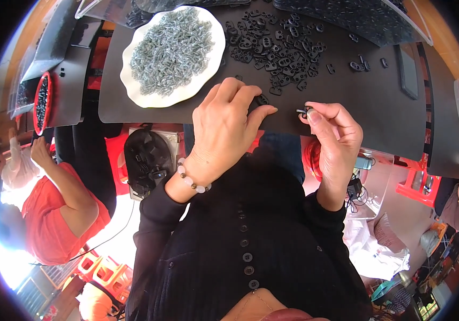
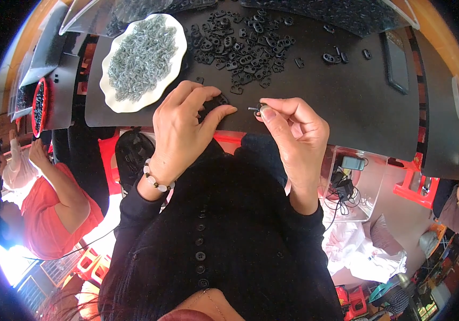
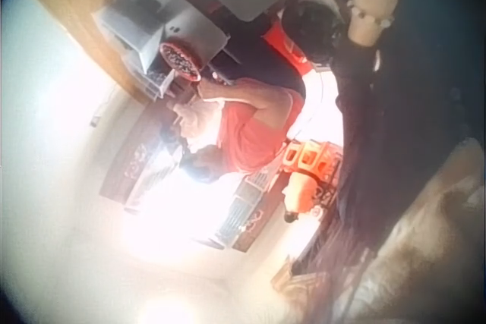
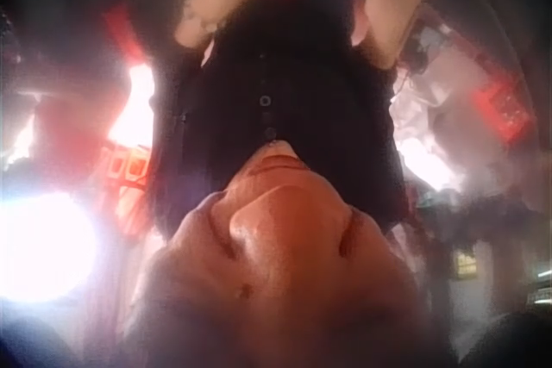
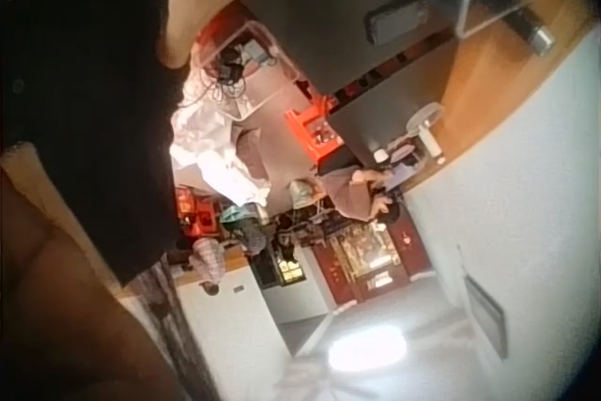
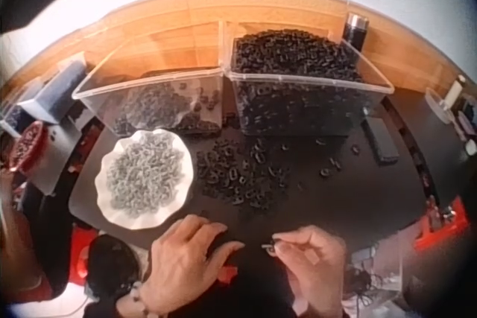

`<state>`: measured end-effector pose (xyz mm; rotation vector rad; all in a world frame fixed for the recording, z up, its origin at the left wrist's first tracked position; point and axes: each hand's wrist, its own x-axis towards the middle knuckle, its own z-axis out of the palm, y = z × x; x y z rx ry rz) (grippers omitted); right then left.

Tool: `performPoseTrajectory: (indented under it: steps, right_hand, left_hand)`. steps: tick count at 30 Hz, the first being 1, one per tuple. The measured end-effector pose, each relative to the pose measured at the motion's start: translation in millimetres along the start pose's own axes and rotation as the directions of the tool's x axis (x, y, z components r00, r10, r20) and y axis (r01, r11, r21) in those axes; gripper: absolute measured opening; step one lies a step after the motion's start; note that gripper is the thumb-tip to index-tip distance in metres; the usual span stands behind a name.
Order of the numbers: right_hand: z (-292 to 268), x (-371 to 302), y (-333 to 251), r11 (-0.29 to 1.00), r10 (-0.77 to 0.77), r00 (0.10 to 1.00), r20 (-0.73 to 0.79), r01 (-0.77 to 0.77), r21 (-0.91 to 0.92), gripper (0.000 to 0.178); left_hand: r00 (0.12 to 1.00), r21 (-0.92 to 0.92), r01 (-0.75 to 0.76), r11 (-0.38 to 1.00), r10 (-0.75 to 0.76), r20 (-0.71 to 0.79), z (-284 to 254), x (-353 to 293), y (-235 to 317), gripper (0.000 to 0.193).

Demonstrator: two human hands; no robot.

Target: The person assembles plastic cord locks by hand, picking up plastic pieces and small springs from the table and fitting them together.

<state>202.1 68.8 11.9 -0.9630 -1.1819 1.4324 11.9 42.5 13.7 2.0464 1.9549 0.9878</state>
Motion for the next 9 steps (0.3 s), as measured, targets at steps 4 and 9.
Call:
performPoseTrajectory:
  steps: [4, 9]
  right_hand:
    - [-0.8, 0.3, 1.3, 1.000, -0.013, 1.000, 0.013, 0.014, -0.005, 0.013]
    - [0.3, 0.2, 1.2, 1.000, -0.005, 1.000, 0.008, 0.005, 0.004, 0.014]
  left_hand:
    - [1.000, -0.041, 0.004, 0.999, -0.004, 0.007, 1.1, -1.7, -4.2, 0.029]
    - [0.996, -0.016, 0.060, 0.998, -0.059, 0.059, -2.5, -2.8, -3.1, 0.029]
